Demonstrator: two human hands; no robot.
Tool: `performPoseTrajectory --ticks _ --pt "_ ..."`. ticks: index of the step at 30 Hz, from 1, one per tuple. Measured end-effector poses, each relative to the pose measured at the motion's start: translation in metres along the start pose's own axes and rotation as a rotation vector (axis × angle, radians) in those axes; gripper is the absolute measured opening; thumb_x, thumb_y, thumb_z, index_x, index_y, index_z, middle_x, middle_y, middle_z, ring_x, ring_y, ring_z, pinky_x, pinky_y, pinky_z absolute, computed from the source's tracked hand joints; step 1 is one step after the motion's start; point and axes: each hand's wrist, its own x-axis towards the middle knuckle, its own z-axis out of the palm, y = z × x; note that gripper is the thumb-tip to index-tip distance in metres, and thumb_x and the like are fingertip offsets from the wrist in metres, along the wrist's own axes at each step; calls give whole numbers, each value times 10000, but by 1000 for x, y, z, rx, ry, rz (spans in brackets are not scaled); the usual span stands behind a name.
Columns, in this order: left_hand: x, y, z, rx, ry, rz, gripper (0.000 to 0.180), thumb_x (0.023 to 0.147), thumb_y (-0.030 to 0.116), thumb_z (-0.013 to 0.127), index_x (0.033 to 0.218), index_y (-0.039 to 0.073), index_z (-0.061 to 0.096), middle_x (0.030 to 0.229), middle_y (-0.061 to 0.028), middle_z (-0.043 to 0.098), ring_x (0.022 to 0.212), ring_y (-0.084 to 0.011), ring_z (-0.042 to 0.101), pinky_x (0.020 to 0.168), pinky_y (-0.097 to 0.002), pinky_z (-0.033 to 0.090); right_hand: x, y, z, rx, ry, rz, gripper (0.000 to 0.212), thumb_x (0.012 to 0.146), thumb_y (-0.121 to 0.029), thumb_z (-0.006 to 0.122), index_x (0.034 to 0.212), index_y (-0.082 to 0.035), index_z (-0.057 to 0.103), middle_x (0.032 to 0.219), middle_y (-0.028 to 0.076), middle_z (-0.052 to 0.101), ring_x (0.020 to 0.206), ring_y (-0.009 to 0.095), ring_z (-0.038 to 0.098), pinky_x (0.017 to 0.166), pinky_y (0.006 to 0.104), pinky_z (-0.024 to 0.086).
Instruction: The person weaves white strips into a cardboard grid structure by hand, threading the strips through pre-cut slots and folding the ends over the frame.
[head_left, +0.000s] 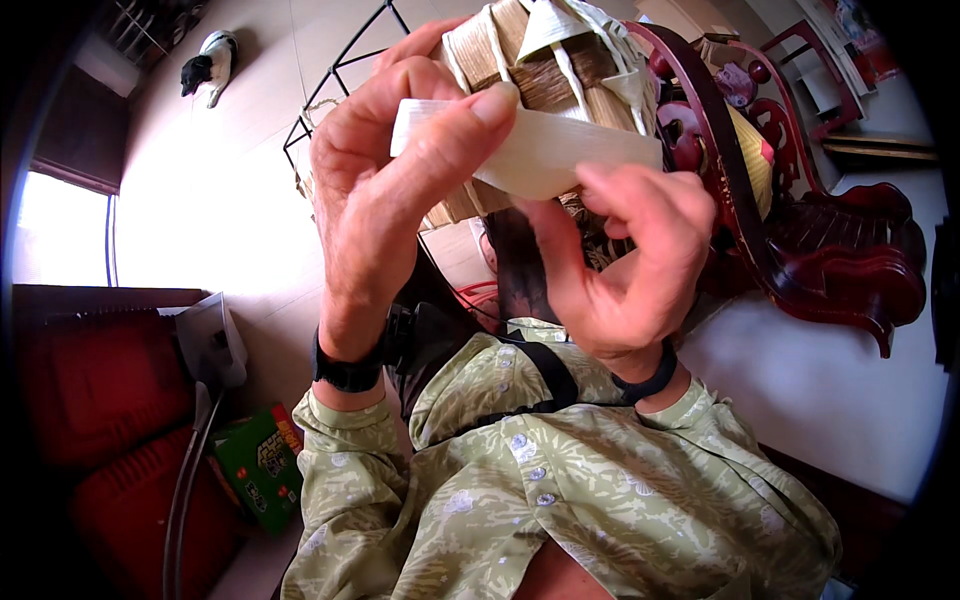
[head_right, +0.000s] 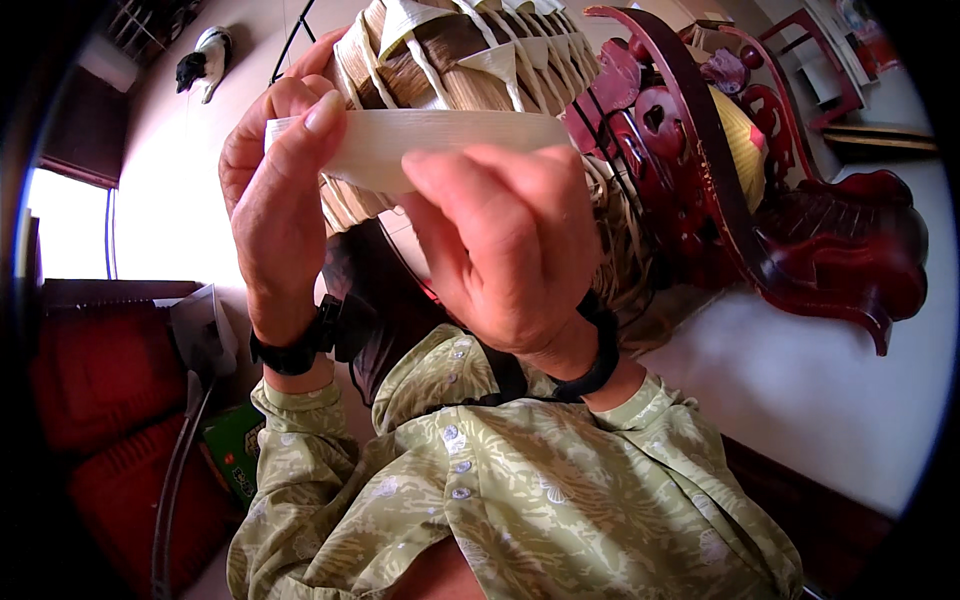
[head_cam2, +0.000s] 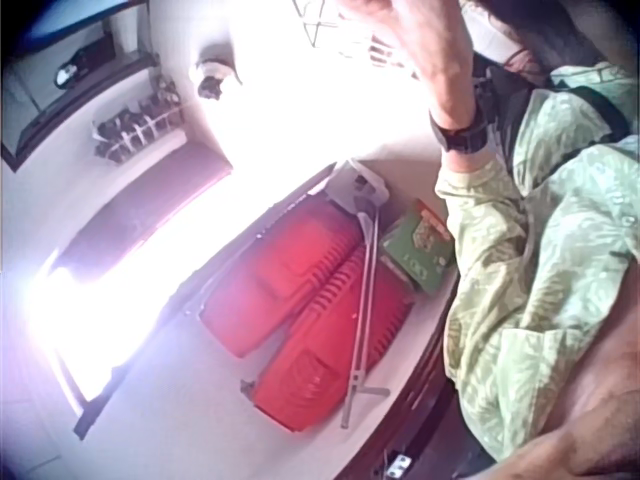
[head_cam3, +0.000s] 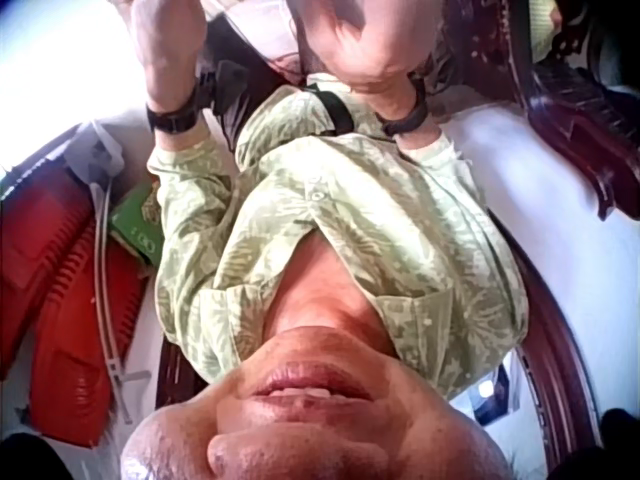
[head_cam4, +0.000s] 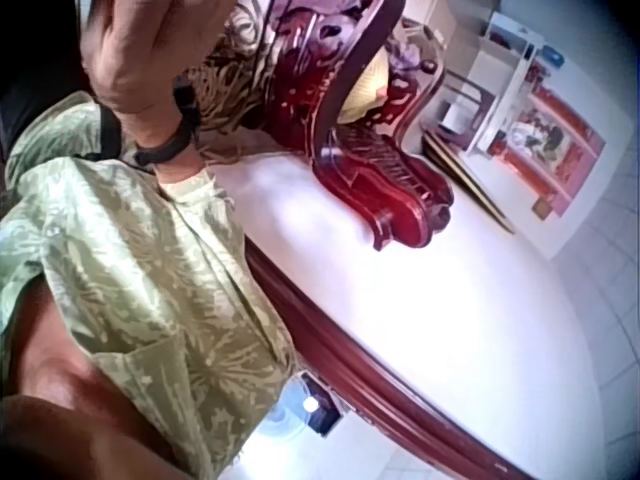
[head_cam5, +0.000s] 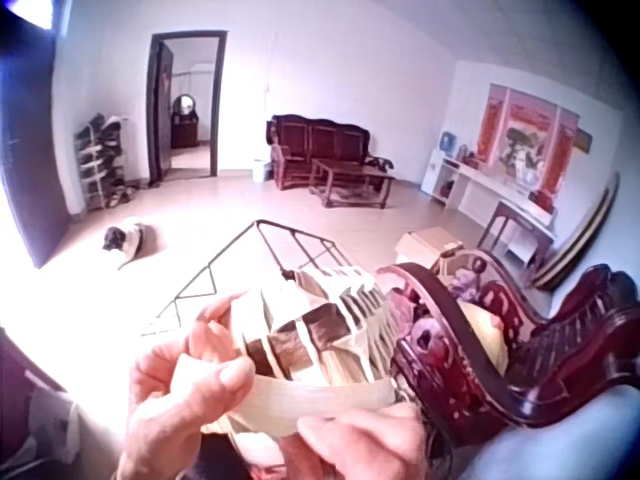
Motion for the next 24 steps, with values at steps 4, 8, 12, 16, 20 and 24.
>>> performPoseTrajectory --ticks 4,8,12,16,20,24 --pt "3 19 10 -72 116 -189 142 885 151 688 921 13 682 1294 -189 632 1350 -300 482 1159 -434 272 12 -2 -8 -96 -125 11 500 648 21 868 1117 -73 723 995 70 601 760 174 571 647 284 483" --pt "3 32 17 -47 155 -298 196 876 181 710 945 -1 680 1413 -224 561 1345 -284 488 1157 -426 281 23 1 -20 -167 -189 -65 514 625 4 880 1113 -77 739 1018 76 604 835 192 588 687 290 494" --pt "-1 20 -7 89 -28 -195 203 864 174 728 941 -6 675 1444 -223 531 1318 -271 512 1125 -408 335 33 1 -23 -196 -227 -100 475 649 -30 883 1098 -51 728 1023 91 641 895 242 618 725 332 509" --pt "0 24 -14 1 -147 -286 183 850 148 760 932 4 683 1353 -192 587 1283 -267 533 1114 -417 345 19 -2 -20 -141 -176 -52 426 663 -58 892 1052 -31 720 990 94 652 825 242 626 702 325 508" --pt "1 18 -11 10 -153 -127 174 833 145 790 917 31 690 1087 -128 677 1224 -257 573 1144 -454 300 19 -16 -24 -74 -229 81 390 699 -67 883 1054 -26 728 987 79 637 797 194 618 628 296 492" --pt "11 3 -37 66 -349 38 184 823 173 804 908 56 691 861 -63 667 1159 -243 592 1173 -491 267 26 -13 -25 -45 -286 96 313 705 -14 847 998 -35 739 922 70 610 705 171 582 567 281 457"
